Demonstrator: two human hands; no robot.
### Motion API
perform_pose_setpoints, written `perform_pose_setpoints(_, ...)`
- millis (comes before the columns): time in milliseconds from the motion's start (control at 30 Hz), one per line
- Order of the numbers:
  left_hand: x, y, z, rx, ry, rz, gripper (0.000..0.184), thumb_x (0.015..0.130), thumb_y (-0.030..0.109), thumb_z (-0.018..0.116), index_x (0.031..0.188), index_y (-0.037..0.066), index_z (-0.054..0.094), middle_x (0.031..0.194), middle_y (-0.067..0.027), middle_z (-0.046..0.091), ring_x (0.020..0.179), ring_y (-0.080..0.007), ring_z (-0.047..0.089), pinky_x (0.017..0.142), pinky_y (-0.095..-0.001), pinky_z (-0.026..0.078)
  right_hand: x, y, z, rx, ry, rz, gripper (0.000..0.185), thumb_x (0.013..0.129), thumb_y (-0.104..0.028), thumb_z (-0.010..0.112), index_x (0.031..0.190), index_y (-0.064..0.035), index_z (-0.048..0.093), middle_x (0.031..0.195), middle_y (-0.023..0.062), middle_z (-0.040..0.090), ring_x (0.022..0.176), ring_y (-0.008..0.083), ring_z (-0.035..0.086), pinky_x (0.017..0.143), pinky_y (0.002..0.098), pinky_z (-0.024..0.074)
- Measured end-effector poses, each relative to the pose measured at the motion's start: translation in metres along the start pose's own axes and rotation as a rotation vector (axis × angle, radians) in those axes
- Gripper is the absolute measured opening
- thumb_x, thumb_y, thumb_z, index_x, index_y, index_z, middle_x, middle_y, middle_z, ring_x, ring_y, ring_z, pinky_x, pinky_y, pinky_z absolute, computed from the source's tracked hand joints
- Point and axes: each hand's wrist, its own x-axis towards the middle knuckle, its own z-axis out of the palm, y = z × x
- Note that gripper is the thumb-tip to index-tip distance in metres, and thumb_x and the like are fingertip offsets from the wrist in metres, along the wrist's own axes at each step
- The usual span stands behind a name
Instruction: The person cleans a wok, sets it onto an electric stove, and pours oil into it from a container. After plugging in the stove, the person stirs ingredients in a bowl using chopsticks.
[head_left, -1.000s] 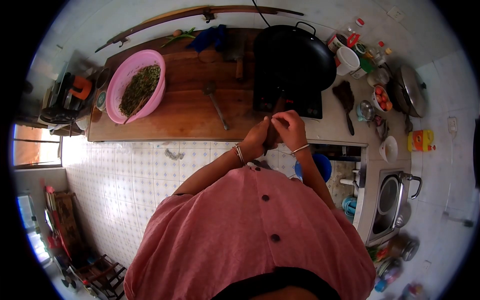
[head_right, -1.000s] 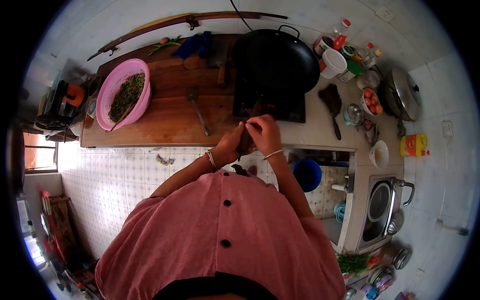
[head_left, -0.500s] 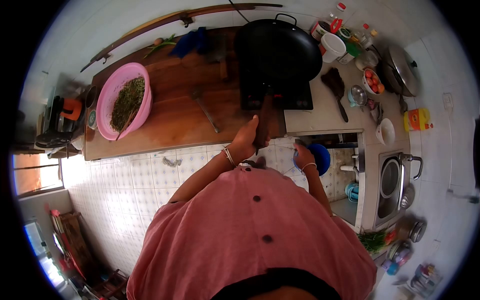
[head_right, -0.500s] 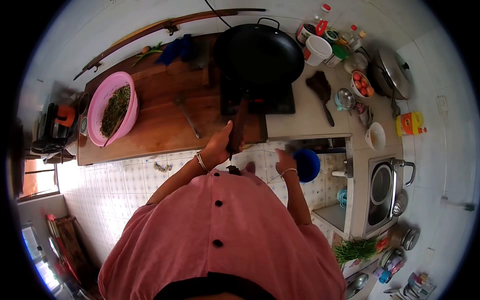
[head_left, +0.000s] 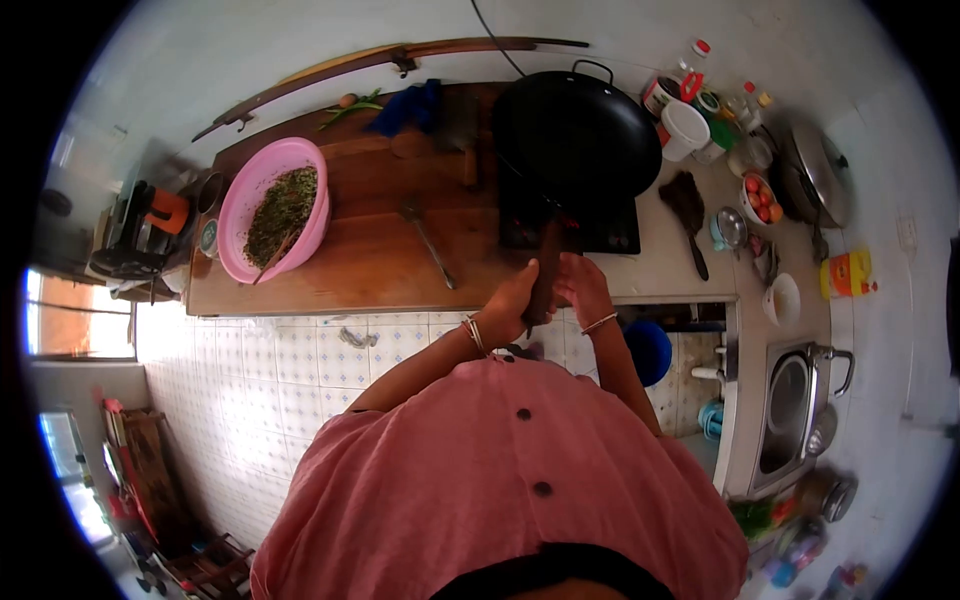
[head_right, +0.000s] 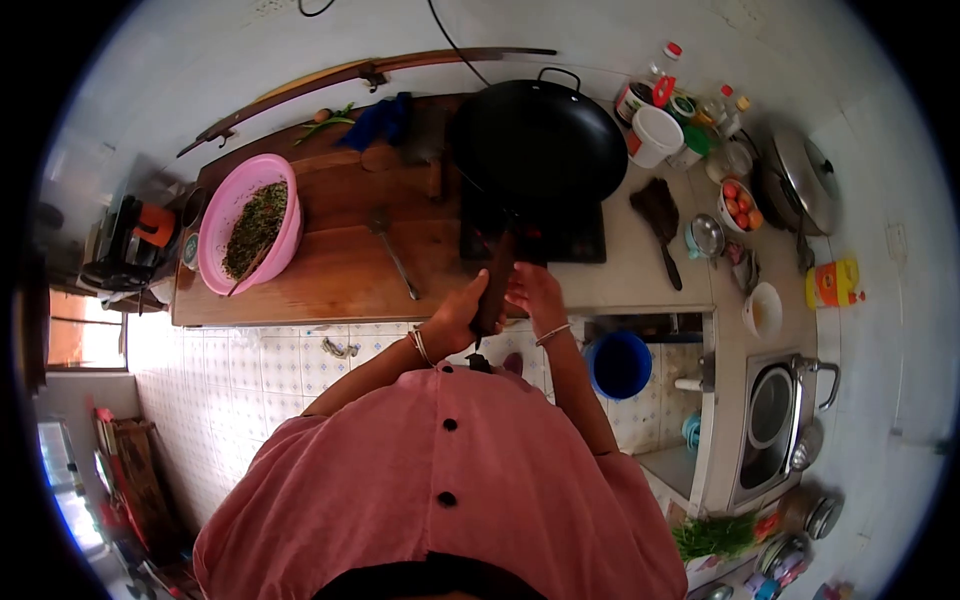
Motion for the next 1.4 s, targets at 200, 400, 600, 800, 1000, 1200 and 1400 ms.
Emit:
perform_pose_setpoints(200, 0.008, -0.005, 0.003, -0.018, 0.042, 0.005, 0.033, 0.094, 0.041, 0.036, 0.101, 0.011, 0.047, 0.088, -0.0048, 0.055, 0.062, -0.0179, 0.055, 0.052, -0.0304, 0.046, 0.012, -0.023, 0.056, 0.117, -0.114, 0.087, 0.031, 0.086, -0.03, 0.059, 0.102, -0.005, 0.049, 0.085, 0.0113, 0.06, 0.076, 0.0231, 0.061, 0.064, 0.0354, 0.0515)
perform_pose_setpoints(400, 0.006, -0.003, 0.005, 0.018, -0.012, -0.002, 0.034, 0.094, 0.042, 0.033, 0.094, 0.01, 0.044, 0.078, -0.0058, 0.056, 0.061, -0.0163, 0.055, 0.051, -0.0281, 0.046, 0.016, -0.032, 0.058, 0.034, -0.056, 0.228, 0.024, 0.086, -0.024, 0.057, 0.095, -0.0028, 0.05, 0.069, 0.0082, 0.054, 0.062, 0.0211, 0.056, 0.063, 0.0385, 0.0519)
perform_pose_setpoints(600, 0.01, -0.005, 0.004, 0.016, -0.072, 0.016, 0.036, 0.093, 0.043, 0.032, 0.093, 0.008, 0.043, 0.071, -0.0074, 0.055, 0.055, -0.0157, 0.053, 0.051, -0.0272, 0.046, 0.023, -0.032, 0.056, 0.024, -0.076, 0.223, 0.024, 0.086, -0.027, 0.057, 0.092, -0.0045, 0.052, 0.068, 0.006, 0.054, 0.059, 0.0181, 0.054, 0.067, 0.0375, 0.0511)
perform_pose_setpoints(800, 0.011, -0.004, 0.001, -0.028, -0.099, 0.114, 0.037, 0.092, 0.041, 0.032, 0.089, 0.007, 0.044, 0.068, -0.0077, 0.054, 0.049, -0.0155, 0.051, 0.045, -0.0272, 0.044, 0.031, -0.028, 0.055, 0.021, -0.059, 0.231, 0.027, 0.085, -0.028, 0.057, 0.094, -0.0033, 0.05, 0.068, 0.007, 0.053, 0.059, 0.0196, 0.053, 0.064, 0.036, 0.0514)
perform_pose_setpoints(1000, 0.014, -0.003, -0.001, -0.044, -0.06, 0.1, 0.036, 0.091, 0.041, 0.035, 0.084, 0.007, 0.046, 0.06, -0.0069, 0.051, 0.047, -0.0157, 0.049, 0.04, -0.0268, 0.041, 0.036, -0.03, 0.058, -0.004, -0.062, 0.258, 0.026, 0.083, -0.027, 0.059, 0.093, -0.0045, 0.051, 0.068, 0.0057, 0.053, 0.059, 0.0184, 0.053, 0.064, 0.0347, 0.0512)
perform_pose_setpoints(1200, 0.03, -0.01, -0.015, -0.066, -0.177, 0.105, 0.036, 0.092, 0.04, 0.033, 0.083, 0.007, 0.047, 0.059, -0.0062, 0.05, 0.047, -0.0155, 0.048, 0.04, -0.0267, 0.039, 0.039, -0.031, 0.074, -0.205, 0.016, 0.272, 0.019, 0.079, -0.024, 0.061, 0.082, -0.0068, 0.053, 0.065, 0.0048, 0.054, 0.058, 0.0201, 0.054, 0.062, 0.0343, 0.0503)
perform_pose_setpoints(1400, 0.012, 0.002, -0.021, -0.009, -0.059, 0.118, 0.034, 0.094, 0.036, 0.029, 0.09, 0.007, 0.045, 0.069, -0.0053, 0.052, 0.051, -0.0156, 0.049, 0.042, -0.0269, 0.04, 0.039, -0.025, 0.084, -0.155, 0.031, 0.299, 0.016, 0.081, -0.022, 0.059, 0.087, -0.0089, 0.053, 0.067, 0.0018, 0.052, 0.057, 0.0153, 0.051, 0.066, 0.0338, 0.0492)
